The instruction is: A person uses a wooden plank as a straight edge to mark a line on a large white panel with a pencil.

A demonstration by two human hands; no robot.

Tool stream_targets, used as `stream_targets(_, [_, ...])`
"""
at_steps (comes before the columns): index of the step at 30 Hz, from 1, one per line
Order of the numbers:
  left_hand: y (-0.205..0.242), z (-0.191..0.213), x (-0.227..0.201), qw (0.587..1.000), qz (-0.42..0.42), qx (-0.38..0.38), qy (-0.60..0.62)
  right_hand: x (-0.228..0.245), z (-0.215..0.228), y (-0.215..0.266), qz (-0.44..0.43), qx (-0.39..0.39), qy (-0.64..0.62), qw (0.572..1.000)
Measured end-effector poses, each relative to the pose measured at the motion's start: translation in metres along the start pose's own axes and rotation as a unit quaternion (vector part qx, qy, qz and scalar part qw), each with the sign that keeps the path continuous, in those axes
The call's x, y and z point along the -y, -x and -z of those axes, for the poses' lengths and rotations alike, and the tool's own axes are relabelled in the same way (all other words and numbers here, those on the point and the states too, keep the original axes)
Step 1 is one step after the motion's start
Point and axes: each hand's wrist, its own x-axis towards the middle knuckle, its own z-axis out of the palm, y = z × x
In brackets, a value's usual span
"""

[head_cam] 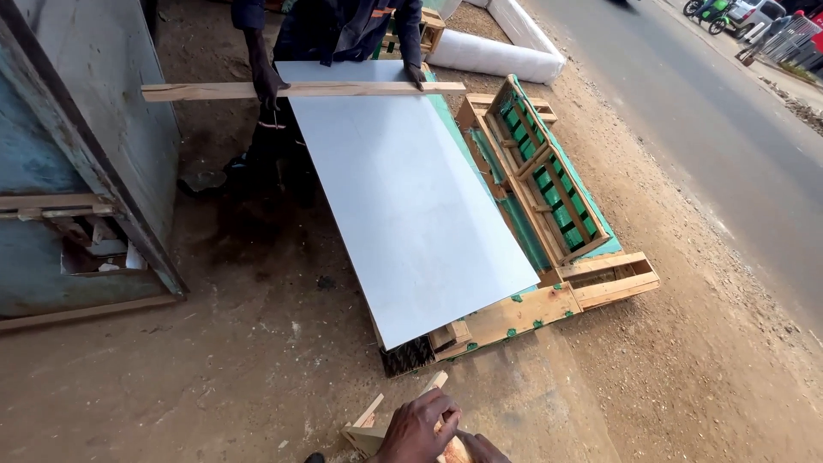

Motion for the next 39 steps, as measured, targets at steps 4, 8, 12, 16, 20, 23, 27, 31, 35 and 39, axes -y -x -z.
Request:
stream_targets(4, [0.006,-0.002,-0.006,1.0,0.014,-0.007,-0.004,0.018,0.015,0.014,0.031,0.019,-0.055,0.998])
stream_targets(8, [0.015,0.011,-0.028,1.0,-0.005,-0.015,0.004,0.111,0.042,0.045,-0.132,0.035,-0.041,0.99])
stream_targets(12, [0.017,0.006,-0.038,0.999,0.045,0.0,-0.008,0.192,0.061,0.08,-0.249,-0.121,0.019,0.961])
stream_targets(16, [0.015,-0.004,-0.047,0.998,0.058,-0.008,-0.03,0.165,0.054,0.08,-0.23,-0.135,0.03,0.963])
stream_targets(20, [0.008,-0.013,-0.056,0.997,0.065,-0.033,-0.03,0.142,0.05,0.079,-0.196,-0.139,0.068,0.968])
stream_targets(23, [0.0,-0.02,-0.065,0.995,0.074,-0.06,-0.024,0.122,0.047,0.076,-0.154,-0.187,0.067,0.968])
stream_targets(27, [-0.011,-0.026,-0.084,0.991,0.078,-0.102,-0.041,0.088,0.041,0.061,-0.086,-0.215,0.087,0.969])
stream_targets(31, [-0.026,-0.036,-0.089,0.988,0.068,-0.133,-0.045,0.066,0.038,0.044,-0.02,-0.292,0.09,0.952])
stream_targets(35, [-0.037,-0.04,-0.098,0.981,0.096,-0.157,-0.068,0.08,0.065,0.053,-0.022,-0.253,0.037,0.966])
stream_targets(39, [-0.048,-0.044,-0.087,0.975,0.085,-0.186,-0.081,0.076,0.069,0.042,-0.017,-0.243,0.041,0.969])
